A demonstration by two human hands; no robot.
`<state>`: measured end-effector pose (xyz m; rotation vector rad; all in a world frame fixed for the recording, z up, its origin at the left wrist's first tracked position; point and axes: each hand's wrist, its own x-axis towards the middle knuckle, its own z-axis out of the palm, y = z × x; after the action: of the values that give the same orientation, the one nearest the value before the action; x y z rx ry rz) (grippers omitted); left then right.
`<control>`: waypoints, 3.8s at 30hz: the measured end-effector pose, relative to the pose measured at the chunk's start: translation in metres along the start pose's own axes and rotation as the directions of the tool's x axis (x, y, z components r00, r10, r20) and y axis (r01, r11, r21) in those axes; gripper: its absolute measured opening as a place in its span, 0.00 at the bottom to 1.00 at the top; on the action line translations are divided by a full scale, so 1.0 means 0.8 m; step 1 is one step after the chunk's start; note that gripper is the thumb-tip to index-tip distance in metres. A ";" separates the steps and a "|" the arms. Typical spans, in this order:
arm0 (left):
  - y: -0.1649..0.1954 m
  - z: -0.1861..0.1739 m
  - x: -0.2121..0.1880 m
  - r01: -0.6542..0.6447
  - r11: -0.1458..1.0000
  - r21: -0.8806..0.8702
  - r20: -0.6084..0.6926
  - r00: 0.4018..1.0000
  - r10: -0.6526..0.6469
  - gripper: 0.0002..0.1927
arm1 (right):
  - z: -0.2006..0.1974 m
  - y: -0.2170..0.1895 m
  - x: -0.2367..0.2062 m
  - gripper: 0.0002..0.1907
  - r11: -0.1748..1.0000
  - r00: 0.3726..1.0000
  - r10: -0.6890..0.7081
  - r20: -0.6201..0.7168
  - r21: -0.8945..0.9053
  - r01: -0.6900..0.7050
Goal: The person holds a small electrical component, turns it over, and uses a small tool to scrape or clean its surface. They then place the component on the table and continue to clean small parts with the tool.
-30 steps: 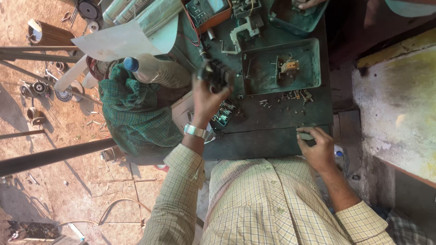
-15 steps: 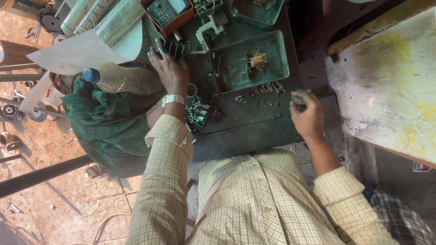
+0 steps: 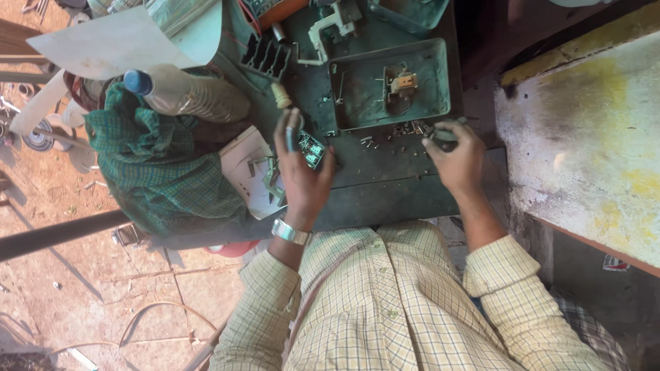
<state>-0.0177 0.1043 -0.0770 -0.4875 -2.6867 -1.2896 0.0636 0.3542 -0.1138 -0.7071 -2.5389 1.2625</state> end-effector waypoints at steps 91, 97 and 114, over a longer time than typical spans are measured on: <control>-0.075 0.096 -0.086 -0.142 0.986 -0.083 0.465 0.870 0.164 0.10 | 0.082 -0.031 -0.089 0.08 0.939 0.934 -0.290 0.210 -0.125 0.320; -0.074 0.088 -0.095 -0.203 0.976 -0.076 0.409 0.887 0.216 0.07 | 0.093 -0.034 -0.092 0.07 0.936 0.943 -0.291 0.159 -0.159 0.316; -0.077 0.089 -0.103 -0.461 0.885 -0.069 0.406 0.797 0.447 0.08 | 0.090 -0.031 -0.083 0.08 0.794 0.877 -0.453 0.161 -0.374 0.480</control>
<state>0.0409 0.1042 -0.1871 -1.4485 -2.6255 -1.0875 0.0844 0.2575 -0.1366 -0.0689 -2.8098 0.6083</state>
